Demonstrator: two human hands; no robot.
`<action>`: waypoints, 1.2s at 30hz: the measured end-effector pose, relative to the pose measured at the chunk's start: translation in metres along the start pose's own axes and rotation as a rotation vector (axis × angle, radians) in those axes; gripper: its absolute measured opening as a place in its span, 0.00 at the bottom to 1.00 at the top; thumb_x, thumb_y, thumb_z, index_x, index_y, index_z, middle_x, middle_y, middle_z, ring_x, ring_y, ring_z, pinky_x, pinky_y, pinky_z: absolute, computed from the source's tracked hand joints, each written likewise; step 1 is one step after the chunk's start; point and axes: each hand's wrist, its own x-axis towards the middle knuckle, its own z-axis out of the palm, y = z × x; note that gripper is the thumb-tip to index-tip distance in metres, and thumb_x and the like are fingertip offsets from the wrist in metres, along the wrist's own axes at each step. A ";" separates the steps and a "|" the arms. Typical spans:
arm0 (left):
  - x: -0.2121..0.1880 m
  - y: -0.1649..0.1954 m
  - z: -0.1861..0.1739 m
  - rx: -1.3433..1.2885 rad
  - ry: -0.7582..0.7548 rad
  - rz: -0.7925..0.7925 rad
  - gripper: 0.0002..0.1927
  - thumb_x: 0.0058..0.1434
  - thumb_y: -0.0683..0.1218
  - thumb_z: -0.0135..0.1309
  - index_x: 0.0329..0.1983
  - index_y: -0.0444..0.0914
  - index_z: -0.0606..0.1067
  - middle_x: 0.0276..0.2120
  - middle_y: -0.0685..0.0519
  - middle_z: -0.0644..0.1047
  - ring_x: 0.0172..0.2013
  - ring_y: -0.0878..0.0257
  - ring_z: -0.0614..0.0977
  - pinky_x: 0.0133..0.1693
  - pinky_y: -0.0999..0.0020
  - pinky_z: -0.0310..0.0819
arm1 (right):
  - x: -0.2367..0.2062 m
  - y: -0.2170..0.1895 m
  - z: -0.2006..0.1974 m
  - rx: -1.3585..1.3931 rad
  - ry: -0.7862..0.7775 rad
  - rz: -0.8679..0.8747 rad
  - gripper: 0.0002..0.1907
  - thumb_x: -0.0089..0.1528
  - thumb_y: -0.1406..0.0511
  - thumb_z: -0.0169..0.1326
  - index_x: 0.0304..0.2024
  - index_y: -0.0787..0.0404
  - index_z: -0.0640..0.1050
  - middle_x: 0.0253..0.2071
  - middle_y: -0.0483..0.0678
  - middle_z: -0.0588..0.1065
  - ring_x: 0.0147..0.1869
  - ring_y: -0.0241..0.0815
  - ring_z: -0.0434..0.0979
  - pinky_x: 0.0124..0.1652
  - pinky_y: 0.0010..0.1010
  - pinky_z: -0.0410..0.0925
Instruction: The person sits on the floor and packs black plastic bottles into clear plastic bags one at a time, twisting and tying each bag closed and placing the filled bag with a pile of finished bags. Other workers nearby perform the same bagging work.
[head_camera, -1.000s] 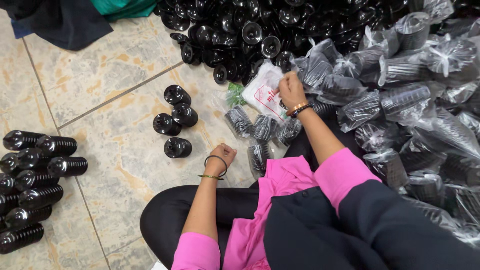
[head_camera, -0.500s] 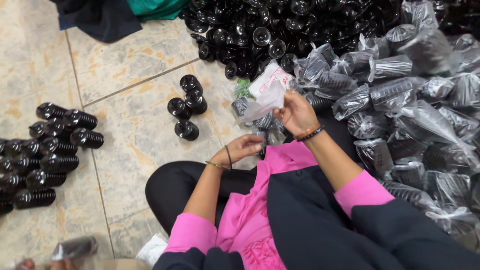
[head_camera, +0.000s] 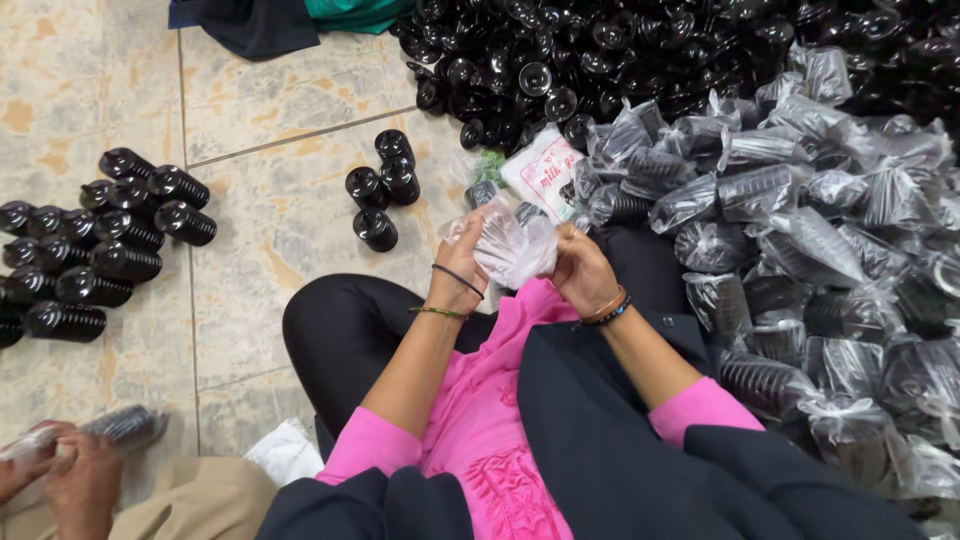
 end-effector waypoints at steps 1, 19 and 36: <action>-0.003 0.002 -0.001 0.041 0.035 0.014 0.20 0.75 0.48 0.45 0.62 0.30 0.72 0.52 0.46 0.79 0.50 0.57 0.82 0.54 0.58 0.77 | 0.003 0.002 -0.001 0.015 0.046 0.038 0.07 0.65 0.66 0.44 0.44 0.60 0.71 0.41 0.48 0.78 0.45 0.43 0.80 0.45 0.40 0.73; 0.006 0.057 -0.081 0.739 0.382 0.339 0.17 0.72 0.50 0.50 0.45 0.30 0.77 0.35 0.53 0.80 0.35 0.68 0.79 0.37 0.69 0.74 | 0.075 0.067 0.034 -2.716 -0.219 -0.004 0.17 0.67 0.60 0.47 0.56 0.48 0.80 0.72 0.47 0.61 0.78 0.53 0.49 0.64 0.74 0.45; 0.046 0.053 -0.136 0.792 0.648 0.392 0.13 0.70 0.47 0.55 0.34 0.33 0.78 0.28 0.57 0.79 0.29 0.70 0.76 0.31 0.69 0.73 | 0.221 0.097 0.096 -2.035 -0.186 -0.347 0.33 0.52 0.60 0.65 0.60 0.51 0.71 0.59 0.57 0.69 0.61 0.61 0.72 0.54 0.51 0.66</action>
